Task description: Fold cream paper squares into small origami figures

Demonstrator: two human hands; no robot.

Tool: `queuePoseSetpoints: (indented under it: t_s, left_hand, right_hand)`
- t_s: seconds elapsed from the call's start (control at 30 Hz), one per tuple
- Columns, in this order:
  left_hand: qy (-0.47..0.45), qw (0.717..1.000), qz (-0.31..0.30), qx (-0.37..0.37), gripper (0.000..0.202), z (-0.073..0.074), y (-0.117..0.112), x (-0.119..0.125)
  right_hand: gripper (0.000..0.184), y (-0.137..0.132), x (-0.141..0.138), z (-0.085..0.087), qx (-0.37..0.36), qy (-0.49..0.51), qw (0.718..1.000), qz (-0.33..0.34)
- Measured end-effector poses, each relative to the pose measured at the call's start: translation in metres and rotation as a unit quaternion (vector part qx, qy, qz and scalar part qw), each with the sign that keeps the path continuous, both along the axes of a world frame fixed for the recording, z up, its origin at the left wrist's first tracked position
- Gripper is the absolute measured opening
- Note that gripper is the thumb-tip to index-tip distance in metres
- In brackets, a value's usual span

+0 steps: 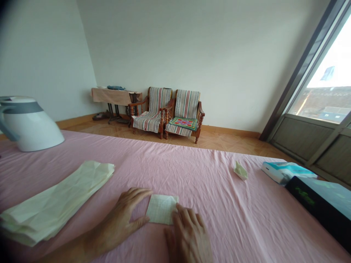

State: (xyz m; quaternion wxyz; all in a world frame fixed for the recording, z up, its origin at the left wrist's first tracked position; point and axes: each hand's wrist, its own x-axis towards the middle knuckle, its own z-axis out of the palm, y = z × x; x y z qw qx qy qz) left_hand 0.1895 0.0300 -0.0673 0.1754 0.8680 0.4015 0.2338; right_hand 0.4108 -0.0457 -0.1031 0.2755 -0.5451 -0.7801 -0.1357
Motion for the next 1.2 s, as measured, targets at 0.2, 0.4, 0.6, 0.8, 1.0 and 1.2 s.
queuePoseSetpoints:
  t_s: [0.2, 0.4, 0.6, 0.8, 1.0, 1.2]
  left_hand:
    - [0.009, 1.000, -0.002, -0.001, 0.052, 0.000, 0.000, -0.001]
    - [-0.041, 0.999, -0.008, -0.008, 0.051, 0.003, -0.003, 0.000]
    - [-0.132, 0.989, -0.059, 0.030, 0.035, 0.006, -0.014, 0.002]
    - [-0.076, 0.977, -0.195, 0.032, 0.032, 0.013, -0.026, 0.000]
    - [-0.041, 0.987, -0.150, 0.028, 0.027, 0.018, -0.020, 0.005]
    - [-0.005, 0.978, -0.190, 0.085, 0.013, 0.024, -0.023, 0.008]
  right_hand:
    - [0.060, 0.005, -0.005, -0.012, 0.018, 0.077, 0.996, -0.036]
    - [0.065, 0.006, -0.006, -0.013, 0.029, 0.105, 0.993, -0.044]
    - [0.058, 0.004, -0.004, 0.013, 0.073, 0.040, 0.996, -0.037]
    - [0.028, -0.003, 0.000, 0.016, 0.080, -0.028, 0.992, 0.091]
    - [0.018, 0.000, 0.003, 0.012, 0.016, 0.094, 0.989, 0.116]
    - [0.020, 0.012, 0.008, 0.036, 0.024, 0.118, 0.975, 0.185]
